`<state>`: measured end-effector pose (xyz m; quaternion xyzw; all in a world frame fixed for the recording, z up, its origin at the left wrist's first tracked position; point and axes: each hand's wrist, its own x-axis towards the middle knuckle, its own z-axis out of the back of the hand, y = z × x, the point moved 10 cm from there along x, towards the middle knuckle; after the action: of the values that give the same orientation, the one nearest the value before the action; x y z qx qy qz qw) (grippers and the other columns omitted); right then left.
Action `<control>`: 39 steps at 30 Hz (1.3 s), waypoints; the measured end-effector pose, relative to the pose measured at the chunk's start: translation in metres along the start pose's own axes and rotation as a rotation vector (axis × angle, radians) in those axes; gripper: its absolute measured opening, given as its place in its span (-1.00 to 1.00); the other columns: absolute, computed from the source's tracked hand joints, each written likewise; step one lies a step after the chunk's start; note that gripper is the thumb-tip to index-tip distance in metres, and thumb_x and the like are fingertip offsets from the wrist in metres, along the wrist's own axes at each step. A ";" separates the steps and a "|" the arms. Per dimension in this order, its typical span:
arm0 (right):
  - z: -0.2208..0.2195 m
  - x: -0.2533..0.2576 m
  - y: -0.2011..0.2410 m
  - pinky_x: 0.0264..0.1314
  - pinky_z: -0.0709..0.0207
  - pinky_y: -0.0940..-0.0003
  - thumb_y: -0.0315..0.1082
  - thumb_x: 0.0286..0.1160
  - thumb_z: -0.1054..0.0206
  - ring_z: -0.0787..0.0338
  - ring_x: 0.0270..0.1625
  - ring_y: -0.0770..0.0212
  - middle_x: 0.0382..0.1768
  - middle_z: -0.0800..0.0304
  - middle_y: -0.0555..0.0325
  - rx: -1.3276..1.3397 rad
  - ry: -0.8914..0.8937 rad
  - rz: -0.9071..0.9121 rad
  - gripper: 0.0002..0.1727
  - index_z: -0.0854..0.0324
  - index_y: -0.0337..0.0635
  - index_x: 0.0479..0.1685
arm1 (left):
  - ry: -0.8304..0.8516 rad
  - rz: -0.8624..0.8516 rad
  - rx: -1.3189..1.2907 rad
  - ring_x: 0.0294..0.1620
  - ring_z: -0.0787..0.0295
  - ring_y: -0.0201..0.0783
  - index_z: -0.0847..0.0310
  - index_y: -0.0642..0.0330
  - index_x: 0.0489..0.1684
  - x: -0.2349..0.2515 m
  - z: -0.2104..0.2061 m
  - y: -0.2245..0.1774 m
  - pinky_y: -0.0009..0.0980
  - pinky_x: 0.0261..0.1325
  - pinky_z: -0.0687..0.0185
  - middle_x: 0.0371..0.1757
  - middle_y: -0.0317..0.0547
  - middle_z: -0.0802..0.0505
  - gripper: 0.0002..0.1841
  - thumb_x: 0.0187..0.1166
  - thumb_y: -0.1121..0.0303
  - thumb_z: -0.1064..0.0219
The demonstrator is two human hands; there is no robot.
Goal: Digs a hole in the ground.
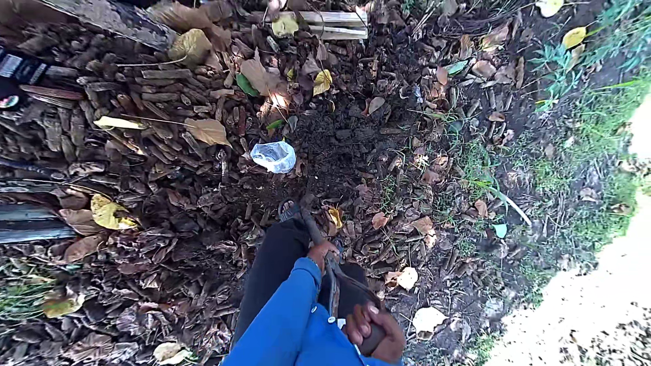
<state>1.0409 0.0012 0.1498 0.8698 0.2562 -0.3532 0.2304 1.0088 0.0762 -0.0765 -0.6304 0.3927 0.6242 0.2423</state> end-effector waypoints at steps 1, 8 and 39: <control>-0.003 0.007 0.000 -0.46 -0.67 0.35 -0.19 0.39 -0.41 -0.74 -0.61 0.30 -0.71 -0.67 0.27 -0.003 -0.005 -0.002 -0.75 -0.73 -0.05 -0.60 | 0.012 0.008 -0.021 -0.73 -0.48 -0.28 -0.47 0.23 -0.30 0.002 -0.003 -0.007 -0.40 -0.64 -0.48 -0.64 -0.12 -0.59 -0.91 0.45 0.59 -0.28; 0.038 0.002 0.028 -0.40 -0.77 0.17 -0.17 0.32 -0.47 -0.78 -0.59 0.20 -0.68 -0.70 0.20 -0.058 0.038 -0.086 -0.77 -0.79 -0.11 -0.53 | -0.050 -0.075 -0.113 -0.30 -0.68 -0.08 -0.39 0.25 0.40 0.020 -0.010 0.019 -0.14 -0.25 -0.68 -0.14 0.11 -0.71 -0.50 0.56 0.27 -0.44; -0.029 0.028 -0.009 -0.80 -0.54 0.26 -0.22 0.75 0.05 -0.49 -0.89 0.25 -0.90 -0.40 0.23 -0.124 -0.203 0.001 -0.58 -0.34 -0.06 -0.62 | 0.486 -0.448 -0.225 -0.84 -0.42 -0.51 -0.47 0.09 -0.48 -0.128 -0.033 -0.007 -0.67 -0.75 -0.38 -0.77 -0.33 -0.53 -0.55 0.90 0.16 0.11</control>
<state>1.0670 0.0334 0.1463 0.8139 0.2526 -0.4227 0.3084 1.0452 0.0787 0.0508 -0.8539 0.2198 0.4264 0.2017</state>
